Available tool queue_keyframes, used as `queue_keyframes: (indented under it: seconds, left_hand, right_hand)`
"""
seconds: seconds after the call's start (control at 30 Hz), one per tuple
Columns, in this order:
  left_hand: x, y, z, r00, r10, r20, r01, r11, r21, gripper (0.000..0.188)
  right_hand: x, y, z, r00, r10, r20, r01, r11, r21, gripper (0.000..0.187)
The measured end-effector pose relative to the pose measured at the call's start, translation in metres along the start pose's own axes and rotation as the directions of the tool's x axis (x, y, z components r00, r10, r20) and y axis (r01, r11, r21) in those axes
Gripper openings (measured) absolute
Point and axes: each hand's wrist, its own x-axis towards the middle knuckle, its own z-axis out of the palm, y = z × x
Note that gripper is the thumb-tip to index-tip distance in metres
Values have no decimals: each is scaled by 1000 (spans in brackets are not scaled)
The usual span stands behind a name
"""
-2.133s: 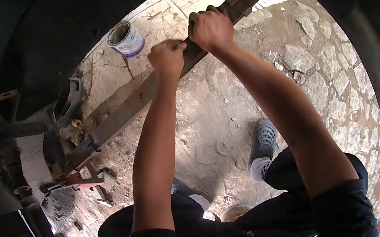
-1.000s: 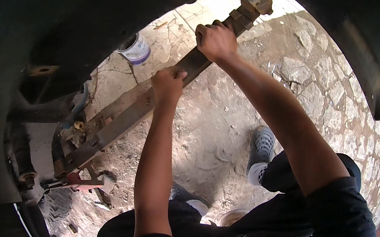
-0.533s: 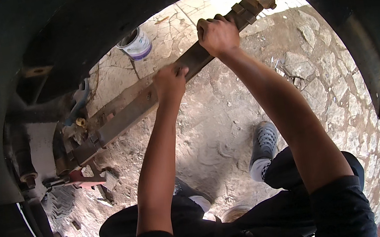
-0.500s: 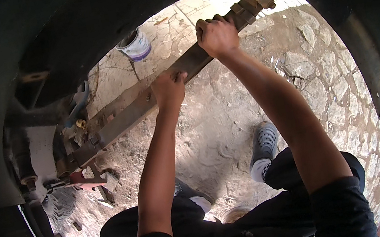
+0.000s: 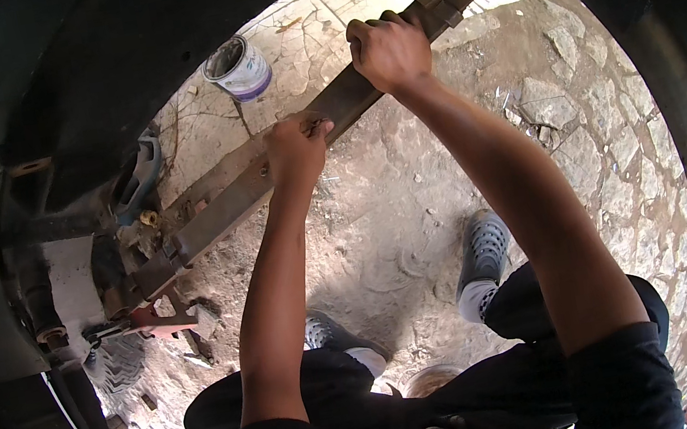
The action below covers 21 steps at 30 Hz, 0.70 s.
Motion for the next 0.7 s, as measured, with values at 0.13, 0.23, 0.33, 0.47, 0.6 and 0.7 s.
queue_keyframes:
  seconds: [0.13,0.23,0.33,0.47,0.6,0.7]
  left_hand:
    - [27,26,6,995,92,-47,-85,987,140,20]
    - [56,34,8,993,108,-49,-104,991,84,19]
    - [43,38,2,996,89,9,-89,984,154,19]
    - [-12,2,-13,1000,-18,-18,20,995,95,19]
    - [-2,32,-12,997,67,-41,-54,962,267,17]
    - [47,27,2,969,231,-86,-214,962,169,9]
  right_hand:
    - [0,-2,9,999,-35,-22,35,999,5,18]
    - [4,-7,6,998,-50,-29,51,999,19,18]
    - [3,1,4,999,-36,-31,37,999,35,17]
    - [-2,3,9,994,-61,-94,64,997,30,18]
    - [-2,5,8,996,-32,-89,33,999,6,19]
    - [2,-9,9,998,-39,-50,39,999,9,20]
